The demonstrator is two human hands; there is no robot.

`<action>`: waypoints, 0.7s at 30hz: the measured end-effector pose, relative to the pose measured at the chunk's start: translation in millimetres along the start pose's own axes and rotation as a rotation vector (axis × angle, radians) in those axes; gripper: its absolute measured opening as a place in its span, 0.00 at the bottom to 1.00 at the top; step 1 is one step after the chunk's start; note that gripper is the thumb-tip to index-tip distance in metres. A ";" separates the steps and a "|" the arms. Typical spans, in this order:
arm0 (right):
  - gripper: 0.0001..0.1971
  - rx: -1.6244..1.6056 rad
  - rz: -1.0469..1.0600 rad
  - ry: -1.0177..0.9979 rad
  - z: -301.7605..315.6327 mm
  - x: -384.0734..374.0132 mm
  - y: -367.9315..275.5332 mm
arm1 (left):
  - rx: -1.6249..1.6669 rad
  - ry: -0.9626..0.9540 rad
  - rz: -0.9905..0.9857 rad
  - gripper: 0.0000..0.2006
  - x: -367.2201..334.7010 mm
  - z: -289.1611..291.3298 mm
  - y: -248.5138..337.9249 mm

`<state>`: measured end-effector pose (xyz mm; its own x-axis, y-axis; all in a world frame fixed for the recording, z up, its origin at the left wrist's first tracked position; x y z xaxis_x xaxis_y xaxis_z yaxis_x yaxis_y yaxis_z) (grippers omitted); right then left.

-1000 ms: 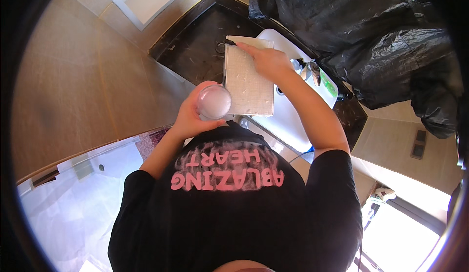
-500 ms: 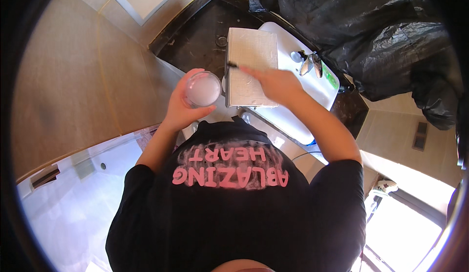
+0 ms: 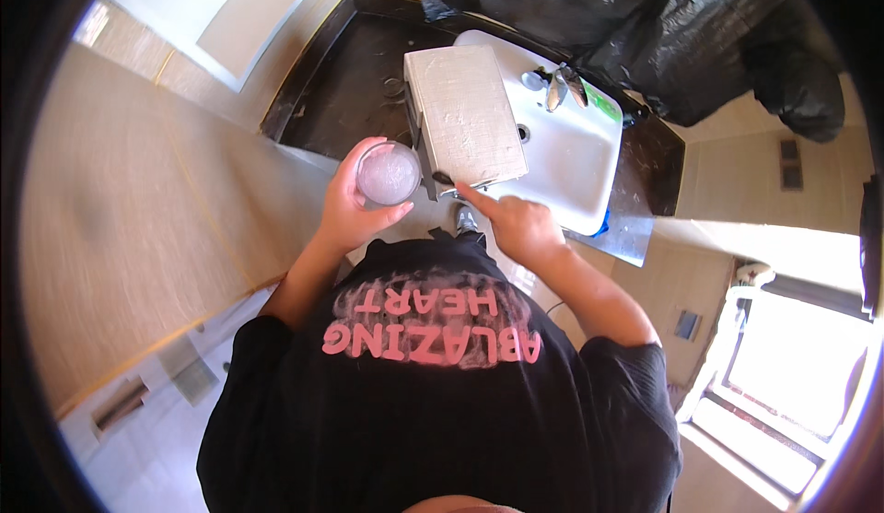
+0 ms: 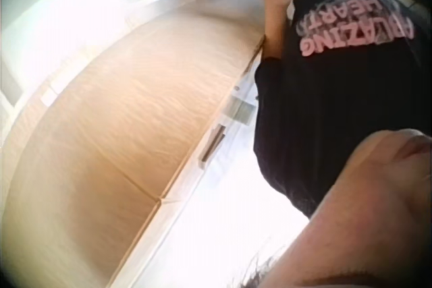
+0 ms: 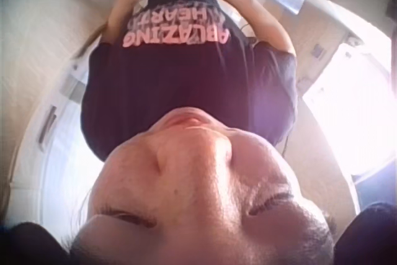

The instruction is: The person rinses a glass under running water, then uses a brush to apply a white substance to a rectangular tile and wipes it with a blue cloth. The person repeats the brushing and wiping on the tile multiple times.

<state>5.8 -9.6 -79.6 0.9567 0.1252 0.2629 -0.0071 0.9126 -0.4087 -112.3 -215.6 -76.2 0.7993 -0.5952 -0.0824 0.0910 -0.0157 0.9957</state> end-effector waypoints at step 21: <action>0.39 -0.240 -0.255 0.599 -56.4 39.7 -18.3 | -0.099 0.010 -0.013 0.43 21.0 -24.4 -15.2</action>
<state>60.3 -43.2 -110.9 0.9163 -0.3813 -0.1226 0.2382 0.7649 -0.5986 -82.4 -208.2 -94.1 0.8036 -0.5873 -0.0963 0.1595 0.0566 0.9856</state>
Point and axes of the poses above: each hand's wrist, its own x-axis away from the middle knuckle, its own z-axis out of the back of the hand, y = z × x, the point moved 6 cm from there along -x, towards the middle knuckle, and after that the axes turned 7 degrees about -x, right-handed, at the moved point
